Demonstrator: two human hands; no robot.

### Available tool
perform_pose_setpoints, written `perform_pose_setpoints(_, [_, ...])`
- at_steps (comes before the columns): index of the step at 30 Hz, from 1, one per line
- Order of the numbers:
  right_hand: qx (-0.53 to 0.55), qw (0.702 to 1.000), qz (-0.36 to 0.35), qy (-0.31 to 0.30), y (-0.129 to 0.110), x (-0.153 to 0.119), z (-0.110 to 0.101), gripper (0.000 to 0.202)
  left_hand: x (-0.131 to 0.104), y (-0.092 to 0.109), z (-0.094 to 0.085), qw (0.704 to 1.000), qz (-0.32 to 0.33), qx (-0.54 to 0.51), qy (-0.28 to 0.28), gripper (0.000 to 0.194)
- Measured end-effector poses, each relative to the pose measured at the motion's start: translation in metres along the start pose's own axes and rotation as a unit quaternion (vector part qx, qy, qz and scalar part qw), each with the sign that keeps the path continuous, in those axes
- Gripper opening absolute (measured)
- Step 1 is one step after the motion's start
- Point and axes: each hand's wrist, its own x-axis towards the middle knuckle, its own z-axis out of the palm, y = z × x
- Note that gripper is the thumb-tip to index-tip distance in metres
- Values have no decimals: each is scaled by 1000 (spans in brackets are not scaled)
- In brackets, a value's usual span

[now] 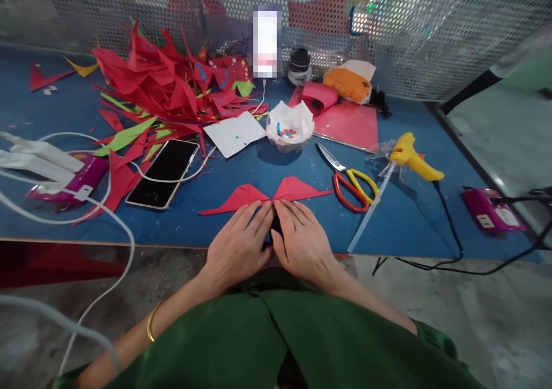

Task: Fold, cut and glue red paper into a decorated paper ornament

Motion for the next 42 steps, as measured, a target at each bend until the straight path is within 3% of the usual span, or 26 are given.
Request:
perform_pose_setpoints(12, [-27,991,130,30,24,-14,-5,47,-3,-2,4,1000,-10,17,11,61])
perform_pose_setpoints(23, [-15,981,176,75,28,-14,1,48,-2,-3,3,1000,-19,3,14,60])
perform_pose_setpoints(38, [-108,969,222,26,23,-11,-1,59,-3,-4,5,1000,-19,3,11,62])
perform_pose_setpoints(42, [-119,968,214,60,23,-14,-6,63,-2,-3,3,1000,-15,4,7,63])
